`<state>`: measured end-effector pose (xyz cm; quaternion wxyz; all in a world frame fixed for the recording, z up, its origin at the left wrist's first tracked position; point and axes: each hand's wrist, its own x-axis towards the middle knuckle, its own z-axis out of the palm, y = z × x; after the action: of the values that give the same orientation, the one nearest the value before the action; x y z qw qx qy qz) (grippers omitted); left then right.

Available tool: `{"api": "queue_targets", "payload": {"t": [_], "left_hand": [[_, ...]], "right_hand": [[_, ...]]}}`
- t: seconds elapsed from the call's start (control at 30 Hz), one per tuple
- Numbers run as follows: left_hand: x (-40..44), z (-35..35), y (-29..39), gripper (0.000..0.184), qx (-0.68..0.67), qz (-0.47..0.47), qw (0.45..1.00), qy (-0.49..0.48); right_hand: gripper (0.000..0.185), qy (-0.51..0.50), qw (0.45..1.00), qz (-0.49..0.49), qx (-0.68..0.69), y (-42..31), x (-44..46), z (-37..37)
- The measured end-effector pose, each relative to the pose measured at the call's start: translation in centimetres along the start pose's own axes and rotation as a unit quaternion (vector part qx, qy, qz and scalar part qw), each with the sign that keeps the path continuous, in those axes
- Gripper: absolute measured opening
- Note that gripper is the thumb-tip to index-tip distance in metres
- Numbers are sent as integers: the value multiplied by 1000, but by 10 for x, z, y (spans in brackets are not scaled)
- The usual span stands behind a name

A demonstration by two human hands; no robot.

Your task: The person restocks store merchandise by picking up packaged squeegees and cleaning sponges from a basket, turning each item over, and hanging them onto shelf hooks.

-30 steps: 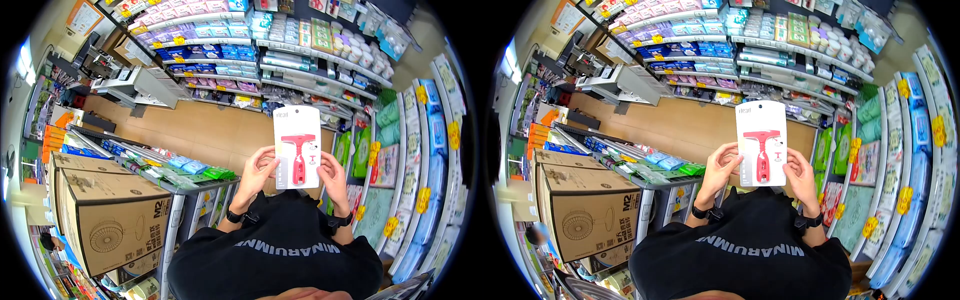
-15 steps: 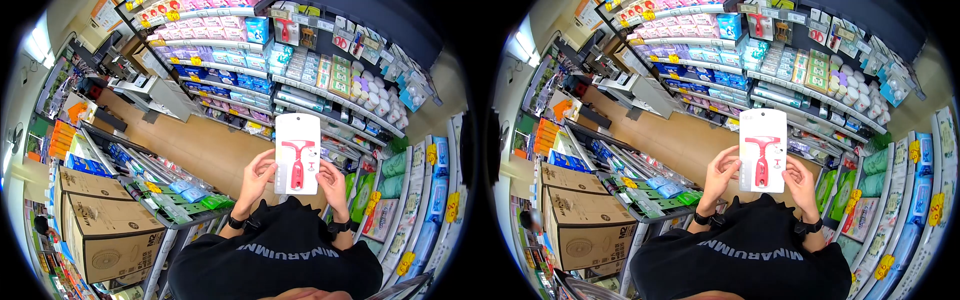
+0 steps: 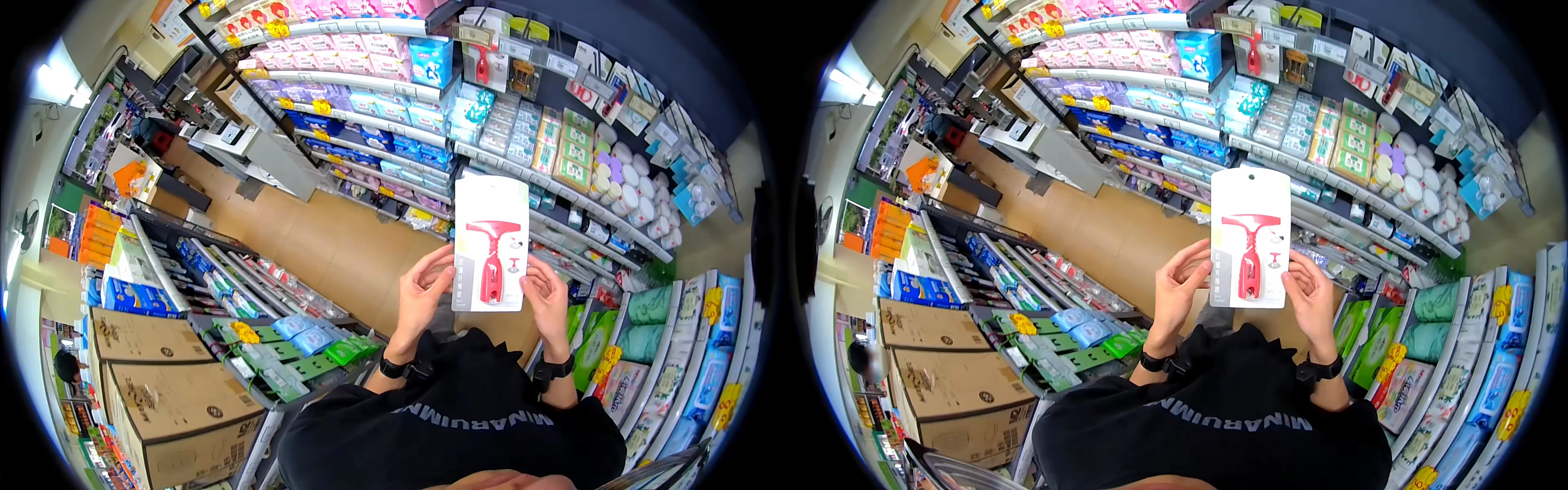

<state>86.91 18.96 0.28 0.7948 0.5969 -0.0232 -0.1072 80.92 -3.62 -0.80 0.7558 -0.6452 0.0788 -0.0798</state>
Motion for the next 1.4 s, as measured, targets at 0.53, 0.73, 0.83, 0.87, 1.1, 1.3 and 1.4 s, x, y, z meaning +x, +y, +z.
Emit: {"api": "queue_targets", "payload": {"t": [0.53,0.73,0.83,0.87,1.1,1.3,1.4], "left_hand": [[218,-14,37,40,26,68,994,-87],[273,-15,47,41,21,68,991,-109],[292,-15,54,40,22,74,990,-117],[297,-17,57,40,38,76,989,-123],[325,-16,61,37,42,76,986,-144],[335,-20,62,37,49,85,985,-145],[337,-24,61,36,56,86,983,-151]], "right_hand": [[37,81,994,-68,-31,-25,184,41],[38,123,988,-93,-19,-24,230,54],[39,137,986,-99,-20,-26,243,61],[39,144,984,-103,-23,-28,248,62],[39,158,980,-120,-20,-26,269,64],[39,157,978,-134,-27,-24,276,67],[38,149,982,-118,-23,-22,275,66]]}}
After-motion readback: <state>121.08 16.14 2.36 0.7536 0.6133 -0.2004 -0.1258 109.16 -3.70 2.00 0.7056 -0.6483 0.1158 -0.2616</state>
